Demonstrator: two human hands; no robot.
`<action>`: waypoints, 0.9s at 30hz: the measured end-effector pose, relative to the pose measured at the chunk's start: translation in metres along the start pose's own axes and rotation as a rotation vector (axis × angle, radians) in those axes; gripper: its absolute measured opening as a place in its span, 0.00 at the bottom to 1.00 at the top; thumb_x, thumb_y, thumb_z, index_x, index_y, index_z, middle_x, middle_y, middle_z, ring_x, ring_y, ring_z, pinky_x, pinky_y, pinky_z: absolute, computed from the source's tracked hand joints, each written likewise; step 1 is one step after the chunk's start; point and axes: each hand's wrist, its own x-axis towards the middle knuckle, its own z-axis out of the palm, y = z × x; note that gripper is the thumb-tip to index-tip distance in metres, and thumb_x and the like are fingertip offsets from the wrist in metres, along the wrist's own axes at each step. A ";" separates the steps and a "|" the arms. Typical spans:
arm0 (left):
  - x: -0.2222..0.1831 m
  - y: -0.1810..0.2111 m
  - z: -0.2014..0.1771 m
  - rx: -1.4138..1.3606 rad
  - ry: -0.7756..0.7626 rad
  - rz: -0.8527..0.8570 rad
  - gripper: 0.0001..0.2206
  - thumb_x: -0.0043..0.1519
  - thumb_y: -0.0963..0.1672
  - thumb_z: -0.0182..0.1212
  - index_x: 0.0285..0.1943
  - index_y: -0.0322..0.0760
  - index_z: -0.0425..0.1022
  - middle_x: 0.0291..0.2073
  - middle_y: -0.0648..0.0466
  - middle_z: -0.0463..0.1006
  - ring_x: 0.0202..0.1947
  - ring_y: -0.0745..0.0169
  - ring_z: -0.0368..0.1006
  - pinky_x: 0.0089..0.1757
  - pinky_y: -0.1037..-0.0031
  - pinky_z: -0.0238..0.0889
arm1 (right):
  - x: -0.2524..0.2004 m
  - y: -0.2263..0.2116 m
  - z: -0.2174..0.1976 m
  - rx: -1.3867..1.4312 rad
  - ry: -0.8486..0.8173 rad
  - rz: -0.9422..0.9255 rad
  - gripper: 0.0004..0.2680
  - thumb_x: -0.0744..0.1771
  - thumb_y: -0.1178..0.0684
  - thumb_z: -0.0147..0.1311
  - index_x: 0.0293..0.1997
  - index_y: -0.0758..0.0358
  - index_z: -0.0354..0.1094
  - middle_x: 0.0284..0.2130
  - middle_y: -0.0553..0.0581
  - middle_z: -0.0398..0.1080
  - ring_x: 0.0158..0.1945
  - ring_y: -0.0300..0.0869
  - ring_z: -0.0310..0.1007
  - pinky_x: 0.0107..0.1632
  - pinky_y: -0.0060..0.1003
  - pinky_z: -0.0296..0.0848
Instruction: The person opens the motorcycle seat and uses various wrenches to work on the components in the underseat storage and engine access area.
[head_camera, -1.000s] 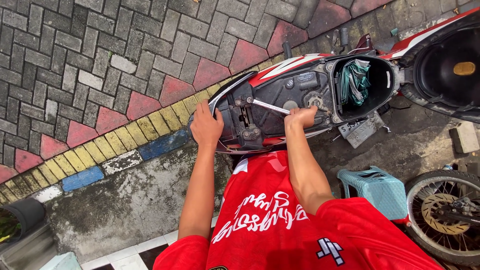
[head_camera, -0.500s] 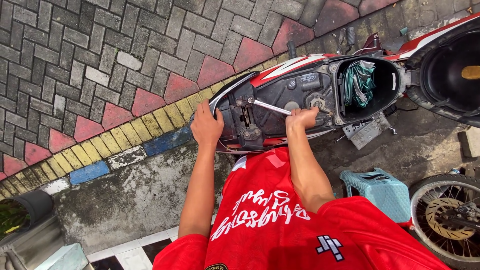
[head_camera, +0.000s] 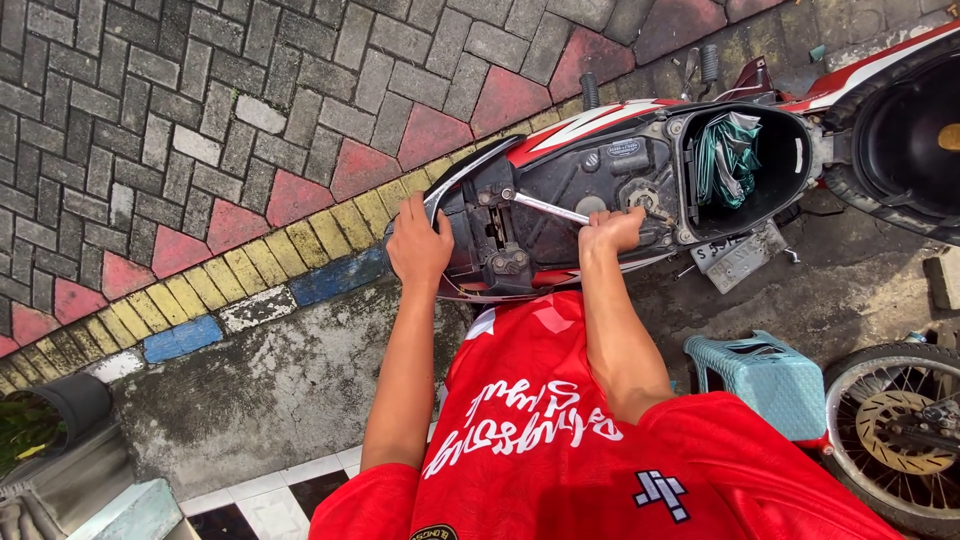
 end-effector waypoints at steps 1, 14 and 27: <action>0.000 0.000 0.001 0.014 -0.005 -0.003 0.18 0.67 0.49 0.56 0.64 0.42 0.66 0.45 0.55 0.71 0.40 0.64 0.77 0.32 0.74 0.73 | -0.001 -0.001 -0.001 -0.004 -0.004 0.005 0.16 0.59 0.50 0.50 0.16 0.48 0.38 0.14 0.43 0.34 0.11 0.34 0.40 0.14 0.34 0.43; 0.003 0.000 0.002 0.045 -0.003 -0.015 0.19 0.65 0.50 0.57 0.63 0.44 0.67 0.43 0.57 0.71 0.41 0.65 0.77 0.33 0.75 0.75 | 0.003 0.002 0.005 -0.042 0.039 -0.015 0.16 0.61 0.51 0.50 0.15 0.48 0.39 0.13 0.45 0.35 0.11 0.36 0.42 0.15 0.35 0.43; 0.002 0.000 0.001 0.029 0.007 -0.001 0.19 0.66 0.49 0.57 0.63 0.42 0.68 0.42 0.56 0.71 0.41 0.63 0.77 0.35 0.73 0.76 | 0.007 0.003 0.002 -0.007 0.004 -0.028 0.16 0.60 0.52 0.50 0.17 0.48 0.39 0.14 0.45 0.36 0.10 0.35 0.42 0.14 0.35 0.44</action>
